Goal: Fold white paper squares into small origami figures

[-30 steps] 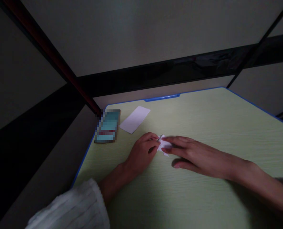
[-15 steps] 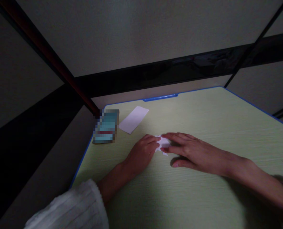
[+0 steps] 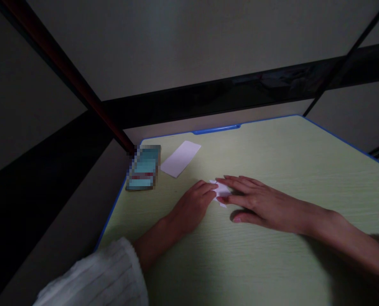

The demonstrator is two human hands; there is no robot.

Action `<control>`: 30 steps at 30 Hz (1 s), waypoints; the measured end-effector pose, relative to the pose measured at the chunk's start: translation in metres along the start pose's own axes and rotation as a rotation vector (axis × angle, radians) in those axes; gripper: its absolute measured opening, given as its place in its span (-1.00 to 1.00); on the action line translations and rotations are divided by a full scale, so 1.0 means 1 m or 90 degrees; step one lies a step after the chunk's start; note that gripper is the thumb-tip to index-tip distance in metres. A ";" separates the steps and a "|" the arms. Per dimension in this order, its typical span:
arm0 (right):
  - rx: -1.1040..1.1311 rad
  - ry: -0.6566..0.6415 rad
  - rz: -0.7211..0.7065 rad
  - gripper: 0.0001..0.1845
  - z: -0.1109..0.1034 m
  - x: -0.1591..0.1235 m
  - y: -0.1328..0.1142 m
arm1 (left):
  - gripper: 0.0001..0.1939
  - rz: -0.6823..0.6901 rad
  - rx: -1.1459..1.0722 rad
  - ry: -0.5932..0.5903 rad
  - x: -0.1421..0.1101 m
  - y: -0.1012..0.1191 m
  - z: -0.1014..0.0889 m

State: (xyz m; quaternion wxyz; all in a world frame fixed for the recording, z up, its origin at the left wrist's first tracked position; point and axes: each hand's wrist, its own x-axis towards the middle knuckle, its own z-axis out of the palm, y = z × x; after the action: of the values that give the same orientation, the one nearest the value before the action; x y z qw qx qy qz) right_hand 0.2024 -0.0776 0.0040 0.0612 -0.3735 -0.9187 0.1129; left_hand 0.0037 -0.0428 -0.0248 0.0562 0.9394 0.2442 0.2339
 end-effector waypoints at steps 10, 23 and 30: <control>-0.008 0.005 -0.007 -0.55 0.000 0.001 0.001 | -0.84 0.008 -0.008 0.023 0.001 0.000 -0.001; 0.002 -0.001 0.004 -0.54 0.002 -0.001 0.002 | -0.81 -0.176 -0.180 0.070 0.005 -0.004 -0.004; 0.032 -0.003 0.016 -0.55 0.001 -0.001 0.002 | -0.81 -0.094 -0.170 0.037 0.003 -0.003 -0.004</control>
State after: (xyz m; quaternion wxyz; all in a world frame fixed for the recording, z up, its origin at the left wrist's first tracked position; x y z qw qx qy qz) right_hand 0.2043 -0.0773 0.0020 0.0669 -0.3834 -0.9109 0.1373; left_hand 0.0026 -0.0383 -0.0204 0.1906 0.8958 0.2808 0.2869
